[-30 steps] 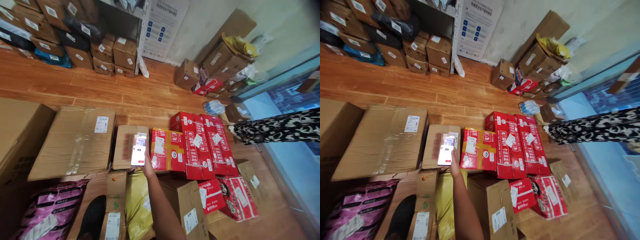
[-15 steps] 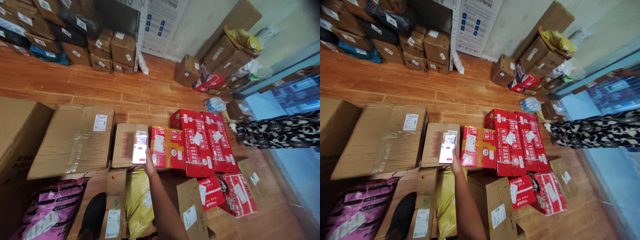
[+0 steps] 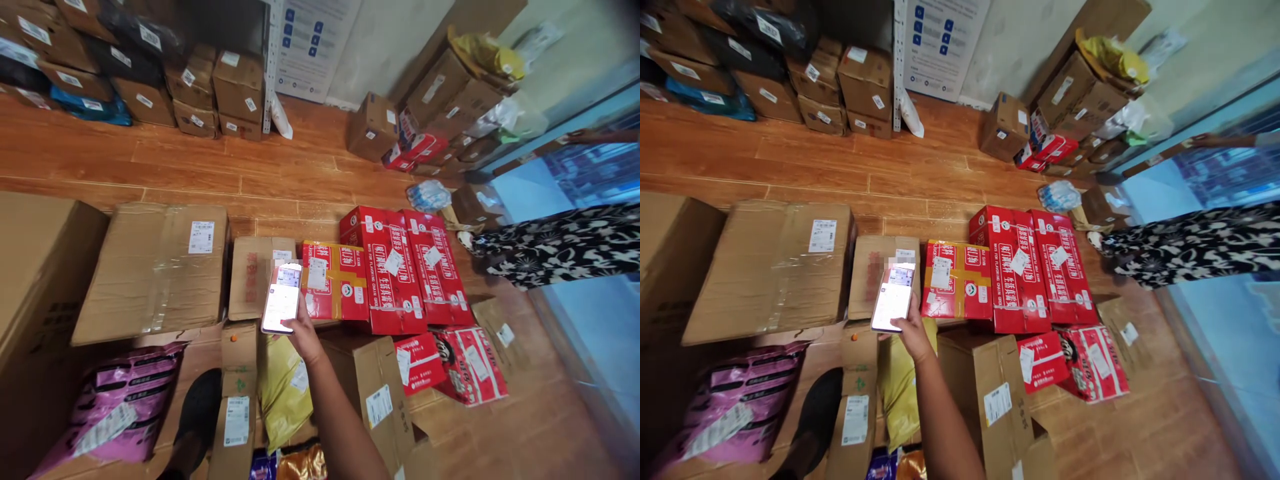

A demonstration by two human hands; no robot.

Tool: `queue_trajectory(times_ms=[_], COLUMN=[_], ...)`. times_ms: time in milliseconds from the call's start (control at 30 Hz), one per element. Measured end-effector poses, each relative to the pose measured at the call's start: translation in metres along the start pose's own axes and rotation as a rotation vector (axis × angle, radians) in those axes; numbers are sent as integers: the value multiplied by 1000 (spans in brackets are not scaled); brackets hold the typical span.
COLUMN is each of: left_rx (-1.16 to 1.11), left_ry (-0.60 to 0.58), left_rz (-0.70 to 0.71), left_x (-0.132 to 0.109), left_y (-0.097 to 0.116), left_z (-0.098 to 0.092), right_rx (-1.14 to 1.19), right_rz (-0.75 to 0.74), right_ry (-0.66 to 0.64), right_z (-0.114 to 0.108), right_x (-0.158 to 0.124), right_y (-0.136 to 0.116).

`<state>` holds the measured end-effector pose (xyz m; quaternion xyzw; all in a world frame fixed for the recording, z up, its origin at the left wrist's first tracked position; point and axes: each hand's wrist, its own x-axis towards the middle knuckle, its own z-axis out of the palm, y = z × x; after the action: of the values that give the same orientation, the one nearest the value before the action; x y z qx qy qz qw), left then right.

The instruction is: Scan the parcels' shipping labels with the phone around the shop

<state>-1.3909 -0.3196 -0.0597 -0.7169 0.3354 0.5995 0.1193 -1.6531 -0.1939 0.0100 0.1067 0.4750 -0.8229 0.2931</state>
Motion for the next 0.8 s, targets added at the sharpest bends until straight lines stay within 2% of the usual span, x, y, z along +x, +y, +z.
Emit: queue_trajectory(times_ms=[100, 200, 267, 400, 533, 667, 800], left_rx=[18, 15, 33, 115, 137, 98, 53], left_ry=[-188, -380, -412, -427, -416, -410, -332], left_rz=[115, 301, 375, 404, 399, 333, 35], left_x=[25, 35, 37, 38, 42, 40, 23], left_y=[20, 19, 14, 9, 13, 17, 15], left_z=[21, 24, 21, 11, 5, 9, 5], right_rx=[-35, -57, -47, -25, -23, 62, 155], right_rz=[-28, -22, -2, 30, 65, 133, 216], right_ry=[-51, -58, -69, -58, -27, -32, 7], right_z=[5, 6, 7, 9, 10, 15, 32], right_x=[-22, -42, -55, -86, -120, -150, -156], right_y=[1, 5, 9, 19, 33, 52, 77])
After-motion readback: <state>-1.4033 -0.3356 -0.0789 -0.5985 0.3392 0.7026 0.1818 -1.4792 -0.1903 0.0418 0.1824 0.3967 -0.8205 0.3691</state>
